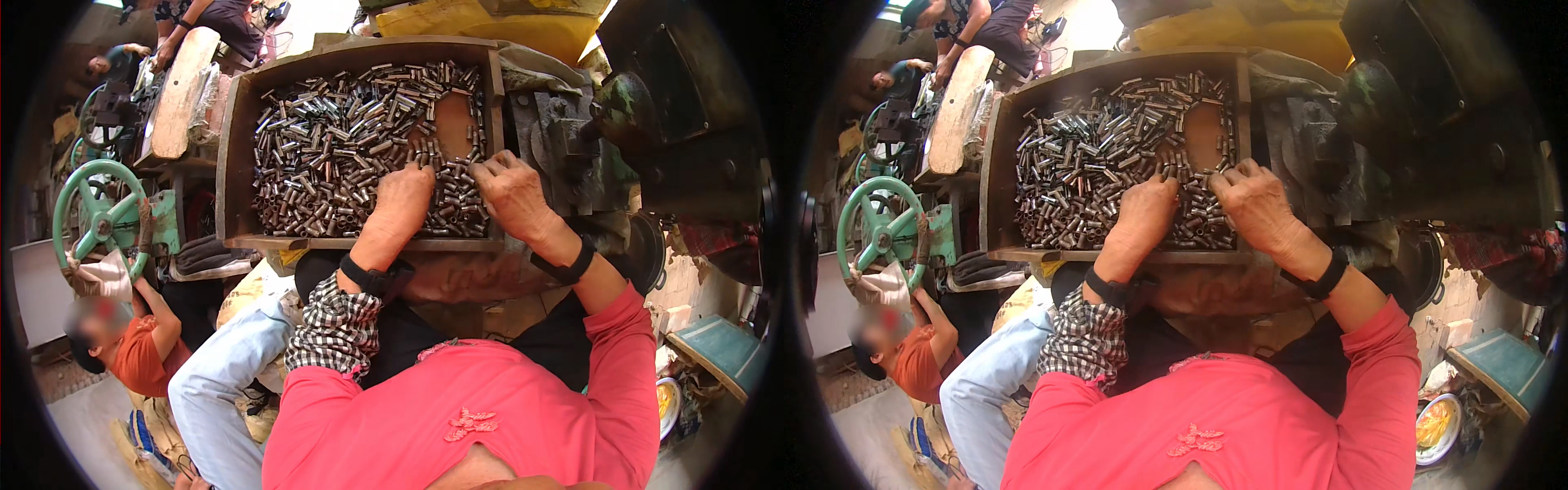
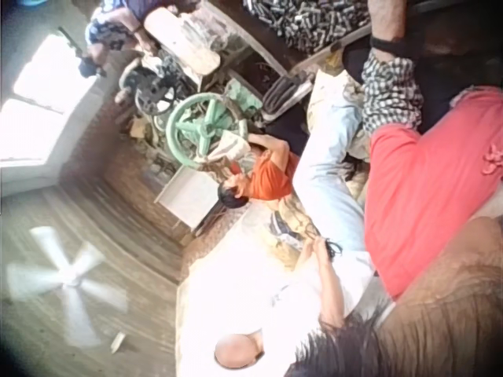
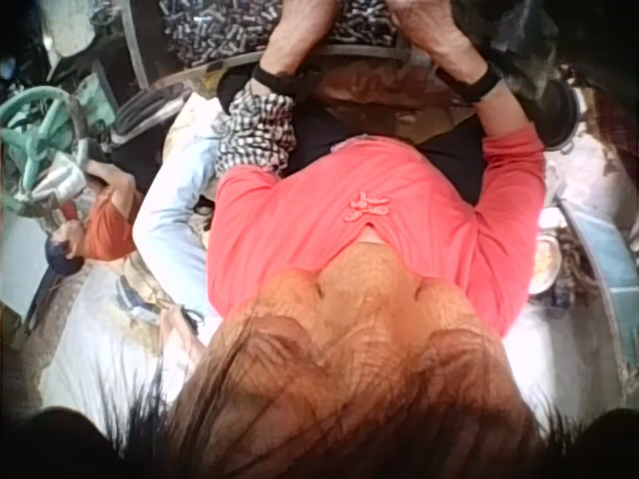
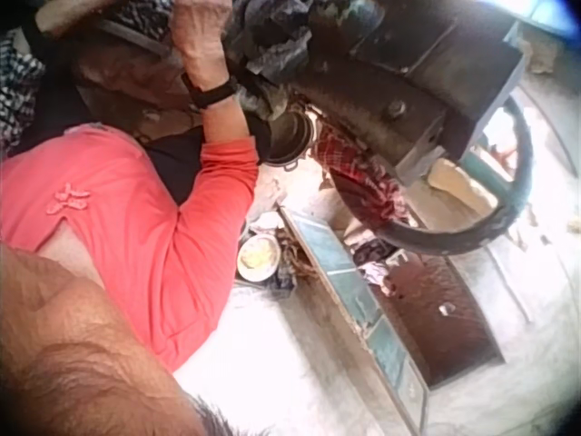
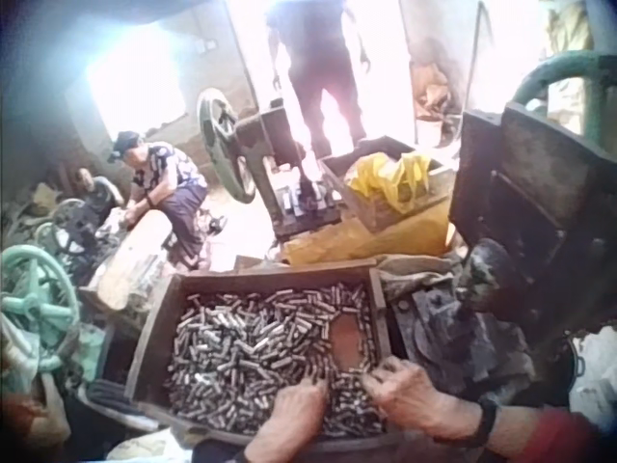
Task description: Inspecting and sorting small metal industrial components from a tray.
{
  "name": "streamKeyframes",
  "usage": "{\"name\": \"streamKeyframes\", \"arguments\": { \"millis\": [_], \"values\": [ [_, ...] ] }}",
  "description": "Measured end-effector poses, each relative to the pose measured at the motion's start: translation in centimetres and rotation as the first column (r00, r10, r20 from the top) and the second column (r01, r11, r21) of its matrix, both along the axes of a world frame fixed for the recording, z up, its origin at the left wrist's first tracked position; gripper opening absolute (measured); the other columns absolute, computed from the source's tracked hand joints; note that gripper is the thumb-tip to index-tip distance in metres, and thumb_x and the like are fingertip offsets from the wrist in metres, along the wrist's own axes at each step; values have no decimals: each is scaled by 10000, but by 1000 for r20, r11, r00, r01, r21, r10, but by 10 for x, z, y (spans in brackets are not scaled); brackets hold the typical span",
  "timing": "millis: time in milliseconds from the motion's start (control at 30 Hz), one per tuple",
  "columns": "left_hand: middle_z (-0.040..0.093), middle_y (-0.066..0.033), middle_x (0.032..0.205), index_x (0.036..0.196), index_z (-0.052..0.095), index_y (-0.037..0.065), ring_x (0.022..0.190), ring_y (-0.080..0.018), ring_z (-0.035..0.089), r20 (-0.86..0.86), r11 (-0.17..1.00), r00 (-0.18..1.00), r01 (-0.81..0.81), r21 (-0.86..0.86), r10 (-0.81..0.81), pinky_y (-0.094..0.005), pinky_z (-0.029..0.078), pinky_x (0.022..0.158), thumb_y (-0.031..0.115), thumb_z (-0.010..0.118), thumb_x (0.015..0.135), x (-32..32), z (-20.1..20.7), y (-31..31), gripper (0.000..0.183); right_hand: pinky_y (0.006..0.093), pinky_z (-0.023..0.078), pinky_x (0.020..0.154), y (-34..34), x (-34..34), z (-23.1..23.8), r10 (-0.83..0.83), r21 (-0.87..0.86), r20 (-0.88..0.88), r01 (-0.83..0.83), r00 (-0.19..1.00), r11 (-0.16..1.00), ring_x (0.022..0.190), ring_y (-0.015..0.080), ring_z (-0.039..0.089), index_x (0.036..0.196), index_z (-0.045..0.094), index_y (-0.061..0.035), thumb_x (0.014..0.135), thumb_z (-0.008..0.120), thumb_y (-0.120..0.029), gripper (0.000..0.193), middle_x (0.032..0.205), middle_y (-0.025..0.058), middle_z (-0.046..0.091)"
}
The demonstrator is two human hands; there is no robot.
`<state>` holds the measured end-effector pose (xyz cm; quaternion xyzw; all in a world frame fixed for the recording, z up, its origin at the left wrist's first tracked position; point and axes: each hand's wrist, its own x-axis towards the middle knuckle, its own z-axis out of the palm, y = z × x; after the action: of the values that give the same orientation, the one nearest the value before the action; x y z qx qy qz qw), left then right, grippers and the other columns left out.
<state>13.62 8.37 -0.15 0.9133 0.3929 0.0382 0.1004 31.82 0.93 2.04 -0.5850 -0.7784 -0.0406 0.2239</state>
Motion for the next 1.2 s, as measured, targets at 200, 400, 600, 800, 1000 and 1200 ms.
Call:
{"name": "streamKeyframes", "arguments": {
  "millis": [200,400,600,800,1000,1200],
  "values": [
    [593,-164,766,813,523,14,648,-295,638,-75,992,997,1,124,9,-339,517,530,20,545,731,4,-4,-3,84,380,463,580,-10,-2,0,-68,-179,-433,-12,899,984,643,307,578,804,573,-21,715,585,-25,90,722,139,565],
    [586,-193,835,893,473,-9,626,-320,621,156,996,988,-8,85,-5,-377,506,512,25,515,785,-2,1,-7,120,298,466,550,-10,-2,-6,-187,-327,-771,-126,608,937,647,199,613,897,592,2,755,594,-29,145,761,113,606],
    [601,-83,757,1057,472,7,571,-164,594,472,472,674,202,-858,568,-263,455,459,190,531,900,1,15,-13,249,210,502,577,-8,7,-5,-467,-487,-872,-361,149,795,772,94,620,935,595,21,840,550,-36,119,809,37,619],
    [562,-9,682,1008,528,26,501,-63,511,383,301,592,238,-924,709,-174,376,396,191,572,879,2,18,-12,214,193,511,592,-8,11,0,-489,-493,-863,-425,127,760,770,99,628,934,587,0,857,554,-43,94,846,31,612],
    [567,-7,680,996,570,5,487,-58,497,308,186,486,284,-941,818,-173,398,394,116,589,844,4,17,-17,189,201,499,579,-8,12,3,-512,-471,-859,-417,17,777,751,115,635,914,579,8,836,592,-46,96,823,50,618],
    [573,-15,690,983,577,9,490,-61,498,287,150,442,318,-936,850,-178,404,400,94,583,841,5,17,-18,166,195,504,570,-7,10,4,-498,-461,-867,-378,1,803,754,129,643,929,564,21,859,572,-59,106,853,68,614]
  ]
}}
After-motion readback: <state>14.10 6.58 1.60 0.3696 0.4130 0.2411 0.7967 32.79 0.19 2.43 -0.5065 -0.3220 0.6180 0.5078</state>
